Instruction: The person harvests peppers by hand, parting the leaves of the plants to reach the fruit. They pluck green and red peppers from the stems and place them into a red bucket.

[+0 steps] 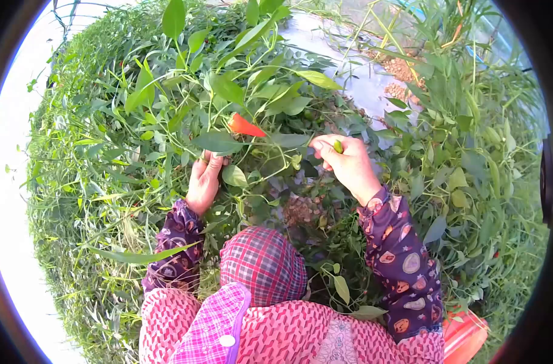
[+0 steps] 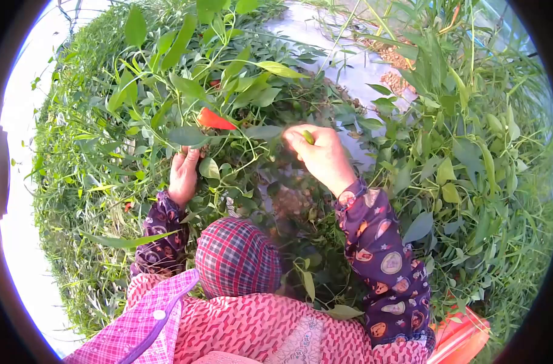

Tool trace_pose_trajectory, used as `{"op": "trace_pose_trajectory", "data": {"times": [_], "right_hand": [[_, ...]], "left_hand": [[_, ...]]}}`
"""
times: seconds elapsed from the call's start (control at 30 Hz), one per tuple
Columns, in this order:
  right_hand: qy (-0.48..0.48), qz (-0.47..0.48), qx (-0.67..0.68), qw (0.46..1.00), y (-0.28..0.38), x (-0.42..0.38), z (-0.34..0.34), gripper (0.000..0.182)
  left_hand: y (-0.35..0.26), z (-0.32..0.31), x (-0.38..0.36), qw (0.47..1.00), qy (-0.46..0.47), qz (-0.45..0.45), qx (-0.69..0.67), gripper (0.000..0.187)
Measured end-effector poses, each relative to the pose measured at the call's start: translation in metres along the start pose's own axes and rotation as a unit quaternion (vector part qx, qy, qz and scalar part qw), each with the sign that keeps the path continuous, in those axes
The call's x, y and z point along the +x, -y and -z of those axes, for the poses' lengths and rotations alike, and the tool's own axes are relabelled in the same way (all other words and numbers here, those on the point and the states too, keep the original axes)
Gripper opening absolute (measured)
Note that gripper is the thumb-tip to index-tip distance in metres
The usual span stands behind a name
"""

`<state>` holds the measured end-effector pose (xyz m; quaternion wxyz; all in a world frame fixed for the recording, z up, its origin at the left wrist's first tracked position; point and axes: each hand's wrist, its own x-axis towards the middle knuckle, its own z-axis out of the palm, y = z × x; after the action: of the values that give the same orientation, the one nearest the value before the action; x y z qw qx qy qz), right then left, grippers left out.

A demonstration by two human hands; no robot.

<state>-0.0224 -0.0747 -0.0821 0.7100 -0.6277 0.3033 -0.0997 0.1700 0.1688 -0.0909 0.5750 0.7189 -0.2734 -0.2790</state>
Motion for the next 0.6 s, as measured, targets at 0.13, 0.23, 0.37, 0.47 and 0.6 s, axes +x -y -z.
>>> {"op": "trace_pose_trajectory", "data": {"times": [0.13, 0.23, 0.37, 0.47, 0.6], "right_hand": [[-0.04, 0.258, -0.133, 0.956, 0.045, 0.01, -0.032, 0.012], [-0.039, 0.279, -0.22, 0.934, 0.066, 0.015, -0.047, 0.02], [-0.027, 0.226, -0.41, 0.883, 0.067, 0.035, -0.057, 0.032], [0.054, 0.188, -0.336, 0.922, 0.073, 0.039, -0.05, 0.03], [0.185, 0.07, -0.13, 0.972, 0.082, 0.036, -0.04, 0.026]], "left_hand": [[-0.005, -0.011, 0.005, 0.999, 0.04, 0.006, -0.007, 0.026], [-0.018, -0.024, 0.008, 0.999, 0.032, 0.02, 0.039, 0.031], [-0.019, -0.021, 0.012, 0.995, 0.067, 0.005, 0.079, 0.033], [-0.006, -0.005, 0.014, 0.994, 0.082, 0.071, 0.004, 0.034], [-0.002, -0.007, 0.009, 0.998, 0.049, 0.046, -0.014, 0.035]]}}
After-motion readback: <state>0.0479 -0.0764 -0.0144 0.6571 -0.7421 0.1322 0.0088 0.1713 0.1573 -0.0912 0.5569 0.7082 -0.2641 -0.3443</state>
